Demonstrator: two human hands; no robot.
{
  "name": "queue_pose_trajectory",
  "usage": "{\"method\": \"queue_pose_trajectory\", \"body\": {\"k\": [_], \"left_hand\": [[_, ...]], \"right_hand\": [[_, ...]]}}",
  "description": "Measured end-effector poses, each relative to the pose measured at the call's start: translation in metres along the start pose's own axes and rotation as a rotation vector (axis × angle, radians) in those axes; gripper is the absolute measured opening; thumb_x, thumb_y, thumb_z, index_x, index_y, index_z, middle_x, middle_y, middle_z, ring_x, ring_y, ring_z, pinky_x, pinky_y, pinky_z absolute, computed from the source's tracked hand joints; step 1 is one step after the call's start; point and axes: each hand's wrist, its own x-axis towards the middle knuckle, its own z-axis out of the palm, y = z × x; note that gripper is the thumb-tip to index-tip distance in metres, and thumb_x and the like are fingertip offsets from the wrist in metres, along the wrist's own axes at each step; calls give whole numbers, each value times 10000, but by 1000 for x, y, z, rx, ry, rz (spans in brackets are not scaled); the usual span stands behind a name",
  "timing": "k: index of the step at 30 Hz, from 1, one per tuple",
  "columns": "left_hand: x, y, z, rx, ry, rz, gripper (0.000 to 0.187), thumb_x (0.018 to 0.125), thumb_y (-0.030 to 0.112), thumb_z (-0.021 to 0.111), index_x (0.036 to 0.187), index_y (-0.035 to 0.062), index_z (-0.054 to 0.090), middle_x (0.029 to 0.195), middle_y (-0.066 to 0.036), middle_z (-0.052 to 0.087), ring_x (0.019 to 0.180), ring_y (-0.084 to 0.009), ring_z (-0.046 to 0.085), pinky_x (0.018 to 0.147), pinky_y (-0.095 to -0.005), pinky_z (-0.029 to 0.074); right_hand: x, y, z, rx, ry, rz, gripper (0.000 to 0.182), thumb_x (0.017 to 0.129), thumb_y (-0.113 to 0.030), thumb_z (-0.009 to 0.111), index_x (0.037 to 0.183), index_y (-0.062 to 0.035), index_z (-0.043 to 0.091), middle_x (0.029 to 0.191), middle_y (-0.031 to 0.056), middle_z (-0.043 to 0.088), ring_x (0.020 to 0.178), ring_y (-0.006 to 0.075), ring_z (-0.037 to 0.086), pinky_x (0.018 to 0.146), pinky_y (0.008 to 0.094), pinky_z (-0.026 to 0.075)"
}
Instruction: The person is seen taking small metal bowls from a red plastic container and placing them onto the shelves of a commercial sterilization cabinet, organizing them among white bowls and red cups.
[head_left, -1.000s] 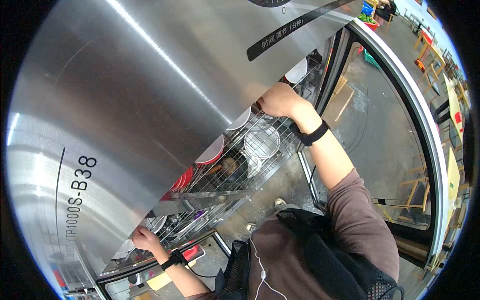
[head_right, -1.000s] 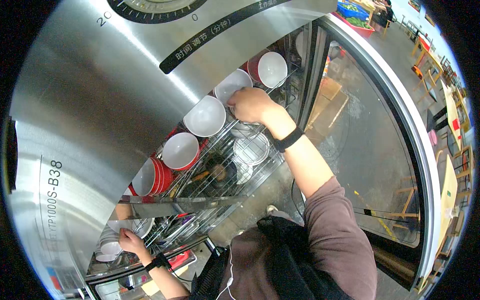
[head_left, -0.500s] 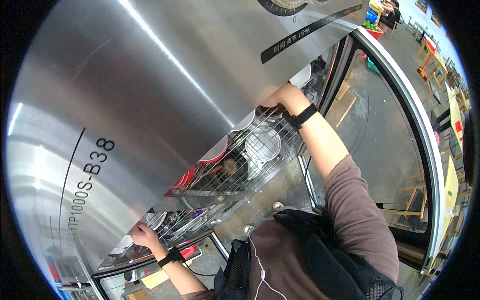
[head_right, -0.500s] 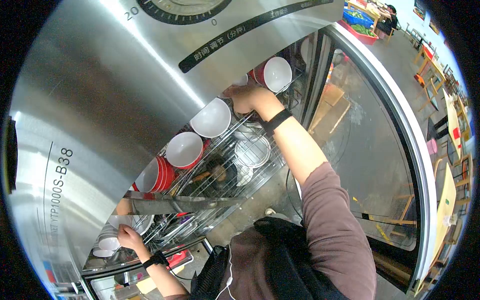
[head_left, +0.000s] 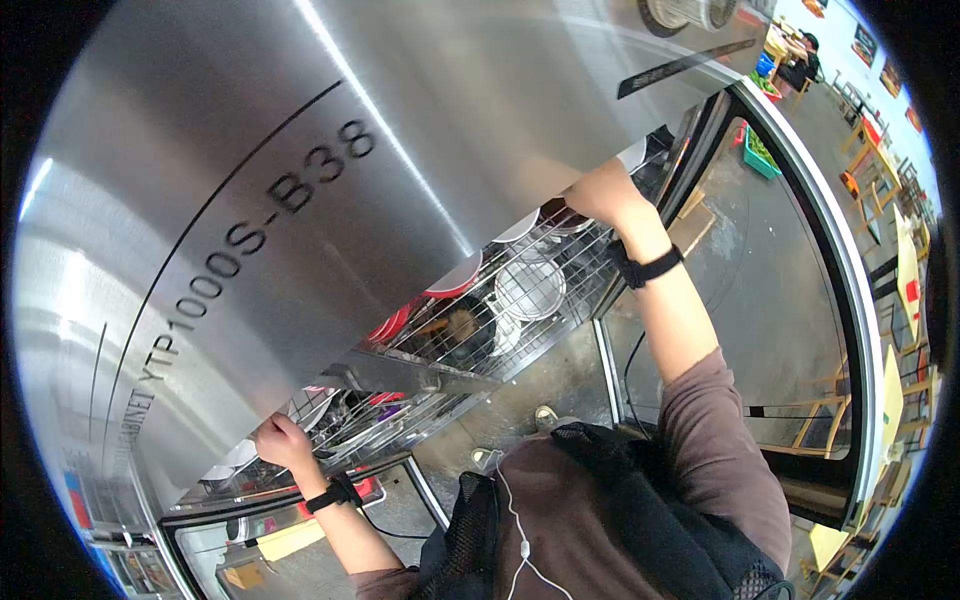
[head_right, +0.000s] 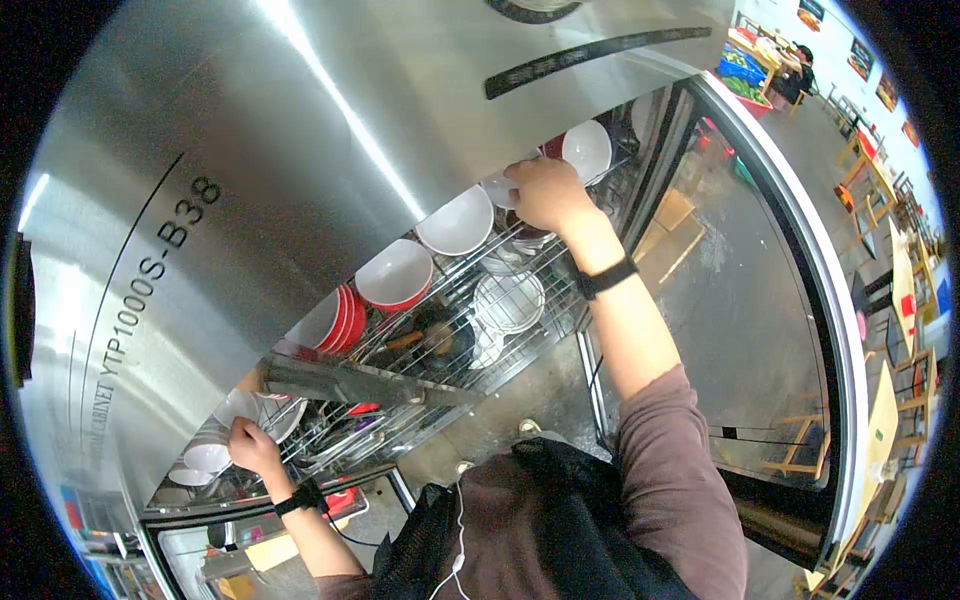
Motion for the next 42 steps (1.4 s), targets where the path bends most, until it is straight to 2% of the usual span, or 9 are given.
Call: {"method": "queue_pose_trajectory", "body": {"k": [5, 7, 9, 12, 15, 21, 31, 35, 42], "left_hand": [[1, -2, 2, -16, 42, 46, 259, 907, 232, 534, 749, 37, 600, 719, -219, 616, 649, -477, 599, 575, -558, 422], [1, 1, 0, -22, 21, 30, 249, 902, 222, 537, 746, 37, 598, 713, -216, 615, 645, -473, 600, 573, -558, 424], [0, 4, -2, -28, 15, 20, 245, 900, 215, 540, 740, 36, 592, 708, -214, 613, 642, -471, 600, 571, -558, 423], [2, 7, -4, -46, 18, 43, 248, 901, 202, 547, 724, 29, 570, 690, -221, 599, 637, -475, 593, 560, -558, 413], [2, 8, -6, -42, 19, 47, 250, 907, 194, 547, 721, 27, 560, 687, -225, 594, 634, -476, 589, 554, -558, 409], [2, 8, -8, -52, 8, 77, 236, 906, 182, 548, 719, 41, 576, 702, -211, 606, 631, -463, 598, 556, -556, 408], [0, 6, -4, -1, 19, 51, 253, 913, 213, 530, 750, 37, 612, 724, -228, 628, 645, -479, 605, 576, -570, 432], [0, 4, -1, 12, 39, 54, 291, 932, 252, 519, 758, 39, 612, 717, -234, 628, 652, -481, 611, 578, -577, 426], [0, 1, -1, 21, 10, 31, 345, 945, 287, 493, 742, 24, 586, 698, -236, 613, 633, -480, 584, 566, -570, 390]], "right_hand": [[-23, -71, -16, 333, 192, -242, 267, 847, -274, 715, 1050, -127, 808, 989, 182, 761, 963, 387, 721, 844, 492, 570], [-34, -115, -16, 390, 97, -318, 274, 838, -328, 733, 975, -101, 800, 927, 186, 758, 928, 395, 723, 812, 501, 570], [-37, -151, -15, 441, -221, -337, 297, 838, -345, 738, 917, -60, 775, 882, 195, 751, 900, 409, 724, 800, 510, 572], [-32, -171, 32, 162, -220, -402, 255, 794, -266, 735, 880, -26, 756, 892, 232, 737, 900, 442, 716, 801, 517, 575], [-30, -182, 25, 262, -186, -387, 256, 775, -251, 723, 866, -13, 748, 892, 232, 736, 889, 440, 717, 807, 511, 578], [-29, -174, 20, 508, 58, -387, 175, 761, -215, 713, 875, -84, 734, 797, 161, 711, 805, 384, 701, 705, 499, 543], [-67, -96, -14, 235, 480, -230, 149, 791, -192, 699, 783, -44, 679, 751, 126, 654, 721, 362, 674, 627, 469, 543], [-63, -60, -20, 80, 418, -77, 113, 795, -156, 714, 830, -50, 722, 770, 130, 677, 745, 338, 689, 656, 452, 555], [-45, -24, 9, 74, 364, -87, 152, 848, -162, 697, 967, -115, 779, 897, 104, 746, 865, 345, 695, 723, 459, 575]]}}
